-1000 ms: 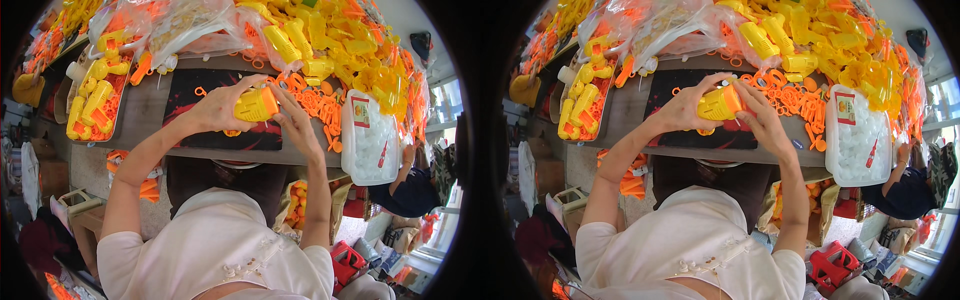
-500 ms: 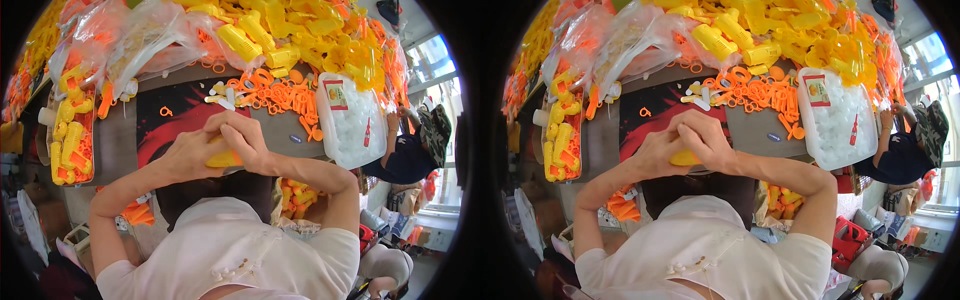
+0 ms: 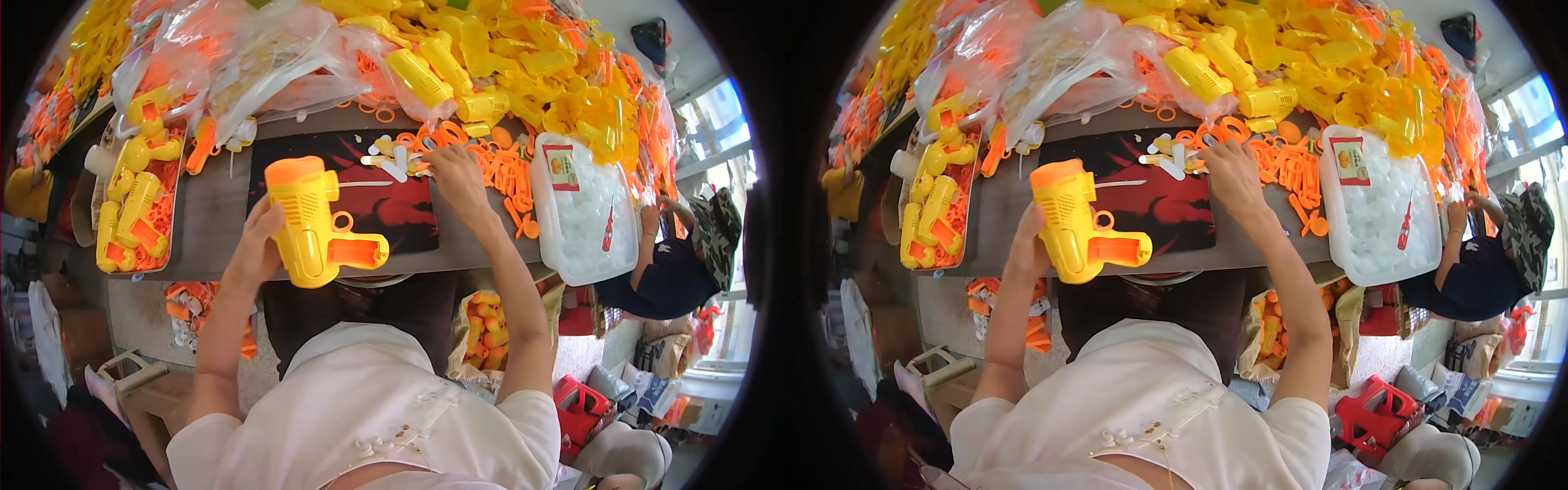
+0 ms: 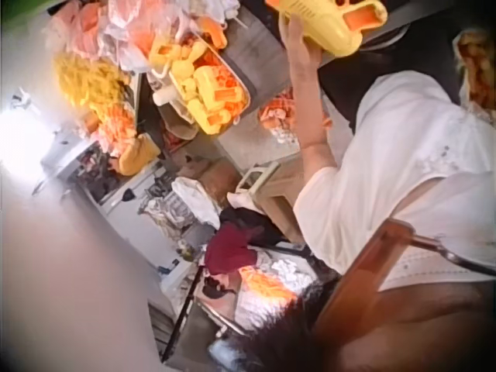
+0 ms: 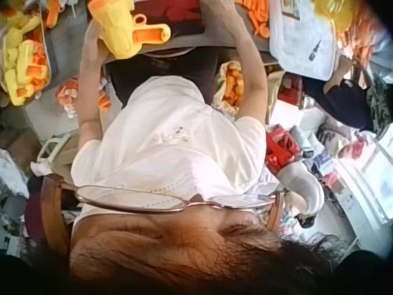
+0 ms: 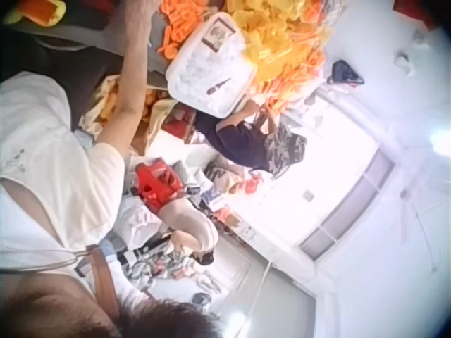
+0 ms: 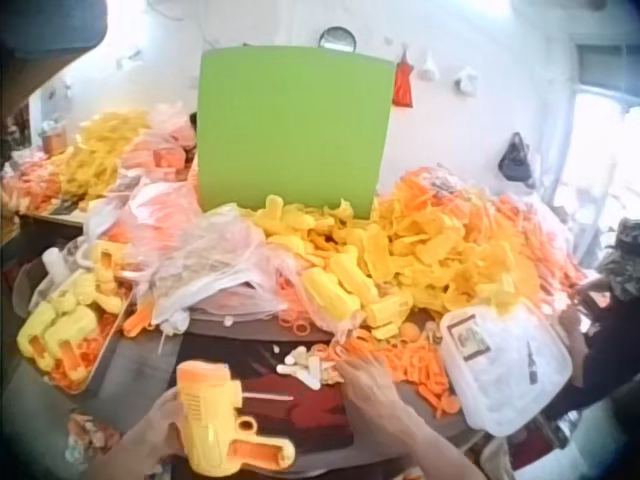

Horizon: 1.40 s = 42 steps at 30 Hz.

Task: The person is assembling plastic toy guns from various components on a workbench.

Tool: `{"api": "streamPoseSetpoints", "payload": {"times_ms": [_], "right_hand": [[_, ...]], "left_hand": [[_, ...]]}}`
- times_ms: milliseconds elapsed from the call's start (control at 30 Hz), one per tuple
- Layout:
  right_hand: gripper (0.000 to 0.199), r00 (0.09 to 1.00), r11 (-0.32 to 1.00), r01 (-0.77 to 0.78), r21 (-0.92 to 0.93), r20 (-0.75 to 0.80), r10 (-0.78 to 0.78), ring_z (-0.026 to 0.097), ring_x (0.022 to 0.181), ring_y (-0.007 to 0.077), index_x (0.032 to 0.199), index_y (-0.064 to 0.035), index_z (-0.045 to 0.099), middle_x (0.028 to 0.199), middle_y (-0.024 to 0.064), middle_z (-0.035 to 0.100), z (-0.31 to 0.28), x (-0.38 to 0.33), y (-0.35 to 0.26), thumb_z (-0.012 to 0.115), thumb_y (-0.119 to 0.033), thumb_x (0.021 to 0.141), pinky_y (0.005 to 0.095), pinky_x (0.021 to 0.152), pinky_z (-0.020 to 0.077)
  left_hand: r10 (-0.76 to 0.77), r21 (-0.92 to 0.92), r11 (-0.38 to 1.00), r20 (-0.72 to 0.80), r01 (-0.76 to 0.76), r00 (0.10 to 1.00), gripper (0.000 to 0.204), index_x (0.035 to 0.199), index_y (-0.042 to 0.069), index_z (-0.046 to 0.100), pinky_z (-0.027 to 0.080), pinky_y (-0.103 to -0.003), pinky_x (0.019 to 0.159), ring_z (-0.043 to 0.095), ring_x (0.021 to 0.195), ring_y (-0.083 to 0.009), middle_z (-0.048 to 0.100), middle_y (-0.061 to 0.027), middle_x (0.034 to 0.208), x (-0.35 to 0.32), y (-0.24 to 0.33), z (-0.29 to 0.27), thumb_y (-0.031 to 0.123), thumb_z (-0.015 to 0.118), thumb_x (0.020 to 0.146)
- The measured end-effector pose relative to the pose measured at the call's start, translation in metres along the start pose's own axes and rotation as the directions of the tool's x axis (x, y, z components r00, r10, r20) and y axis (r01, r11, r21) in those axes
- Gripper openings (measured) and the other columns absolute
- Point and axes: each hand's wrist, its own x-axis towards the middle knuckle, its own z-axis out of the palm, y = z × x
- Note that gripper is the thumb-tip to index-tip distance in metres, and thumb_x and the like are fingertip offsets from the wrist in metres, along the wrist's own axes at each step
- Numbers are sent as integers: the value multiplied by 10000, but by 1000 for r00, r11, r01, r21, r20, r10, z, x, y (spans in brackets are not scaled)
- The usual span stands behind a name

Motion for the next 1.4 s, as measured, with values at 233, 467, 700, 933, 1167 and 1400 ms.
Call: {"api": "streamPoseSetpoints", "payload": {"times_ms": [233, 467, 700, 933, 1167, 1400], "right_hand": [[206, 888, 871, 426, -246, 299, -350, 545, 986, 228, 953, -93, 590, 940, 44, 568, 18, 29, 17, 636, -60, 756, 362, 817, 397], [200, 963, 953, -13, 303, 260, -70, 609, 799, 179, 1039, -35, 574, 927, 61, 609, -2, 44, 33, 571, -5, 841, 306, 702, 490], [171, 892, -127, -270, 954, 298, 340, 644, 725, 147, 999, -24, 486, 878, 82, 611, -50, -1, -66, 608, -22, 879, 277, 640, 550], [107, 833, -195, -212, 958, 281, 476, 683, 704, 179, 893, -30, 505, 834, 100, 640, -24, -32, -129, 605, 9, 893, 254, 614, 566], [126, 809, -68, -244, 967, 242, 536, 647, 684, 157, 945, -24, 534, 839, 82, 628, -15, -37, -131, 644, -29, 885, 248, 597, 518], [527, 944, 523, -238, 818, 68, 323, 543, 1152, 245, 1347, 8, 462, 1226, 170, 576, -18, -35, -130, 656, -159, 887, 328, 1001, 401]], "left_hand": [[-6, -533, 846, -22, -6, 1000, 611, 1304, 14, 444, 454, -462, 966, 604, 927, -271, 599, -124, 1055, -15, -16, 10, 501, 459, 934], [23, -276, 959, -150, -64, 988, 630, 1310, 4, 437, 472, -441, 958, 591, 1097, -282, 601, -134, 1099, 19, -16, 22, 479, 549, 912], [230, -54, 964, -308, -259, 923, 422, 1315, 111, 341, 478, -320, 879, 550, 1022, -129, 517, -52, 1136, 75, -42, 45, 316, 520, 992], [424, 215, 904, -359, -369, 831, 379, 1259, 99, 329, 421, -272, 868, 479, 984, -95, 464, -38, 1114, 86, -59, 67, 383, 421, 1025], [439, 239, 894, -304, -379, 845, 577, 1282, 96, 281, 515, -309, 806, 558, 987, -155, 478, -82, 1136, 78, -55, 71, 84, 670, 856], [414, 64, 904, -389, -424, 823, 647, 1303, 96, 332, 502, -301, 865, 584, 1021, -173, 535, -78, 1129, 63, -45, 79, -2, 705, 784]]}}
